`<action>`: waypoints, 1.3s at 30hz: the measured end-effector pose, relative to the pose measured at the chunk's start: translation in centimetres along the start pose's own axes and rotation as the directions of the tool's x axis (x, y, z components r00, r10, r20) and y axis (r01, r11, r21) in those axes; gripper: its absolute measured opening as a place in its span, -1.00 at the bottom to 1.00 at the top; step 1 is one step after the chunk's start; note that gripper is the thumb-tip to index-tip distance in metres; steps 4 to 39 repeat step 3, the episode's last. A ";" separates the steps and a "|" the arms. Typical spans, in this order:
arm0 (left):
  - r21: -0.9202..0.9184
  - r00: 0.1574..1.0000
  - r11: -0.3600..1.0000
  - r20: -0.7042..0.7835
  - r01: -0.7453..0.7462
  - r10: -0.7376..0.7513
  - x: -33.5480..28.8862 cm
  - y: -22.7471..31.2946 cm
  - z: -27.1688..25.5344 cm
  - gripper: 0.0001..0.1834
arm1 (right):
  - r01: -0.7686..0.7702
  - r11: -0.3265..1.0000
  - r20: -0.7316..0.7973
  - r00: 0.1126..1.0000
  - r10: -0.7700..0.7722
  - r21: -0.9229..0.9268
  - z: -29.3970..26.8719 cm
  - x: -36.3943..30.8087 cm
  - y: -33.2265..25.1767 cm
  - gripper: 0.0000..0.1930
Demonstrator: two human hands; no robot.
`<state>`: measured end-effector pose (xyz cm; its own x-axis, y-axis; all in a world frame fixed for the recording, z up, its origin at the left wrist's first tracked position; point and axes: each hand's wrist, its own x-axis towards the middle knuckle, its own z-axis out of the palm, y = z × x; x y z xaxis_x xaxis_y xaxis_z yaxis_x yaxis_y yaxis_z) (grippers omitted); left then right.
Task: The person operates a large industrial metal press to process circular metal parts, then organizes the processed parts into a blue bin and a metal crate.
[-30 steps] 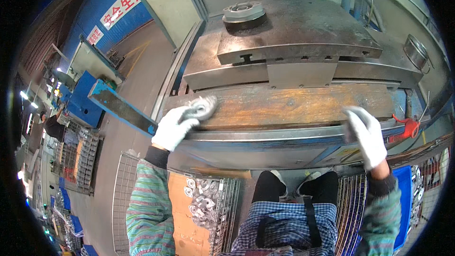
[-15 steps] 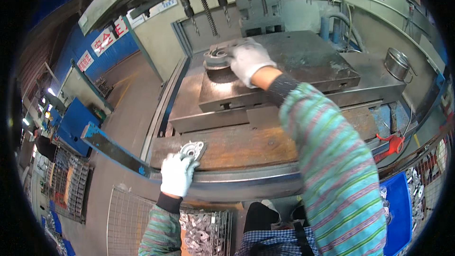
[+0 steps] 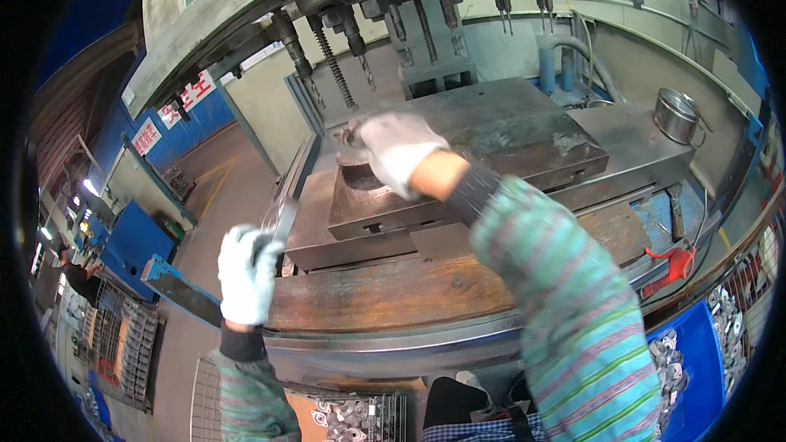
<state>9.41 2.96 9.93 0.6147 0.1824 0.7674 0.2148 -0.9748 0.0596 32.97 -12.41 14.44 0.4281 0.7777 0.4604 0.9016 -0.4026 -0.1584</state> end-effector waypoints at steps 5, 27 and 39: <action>-0.027 0.997 0.997 0.021 -0.075 0.075 3.5 1.3 0.8 -0.86 | 0.265 0.963 -0.129 0.954 -0.269 -0.047 -1.4 -3.8 0.2 -0.73; -0.027 0.997 0.997 0.021 -0.075 0.075 3.5 1.3 0.8 -0.86 | 0.265 0.963 -0.129 0.954 -0.269 -0.047 -1.4 -3.8 0.2 -0.73; -0.027 0.997 0.997 0.021 -0.075 0.075 3.5 1.3 0.8 -0.86 | 0.265 0.963 -0.129 0.954 -0.269 -0.047 -1.4 -3.8 0.2 -0.73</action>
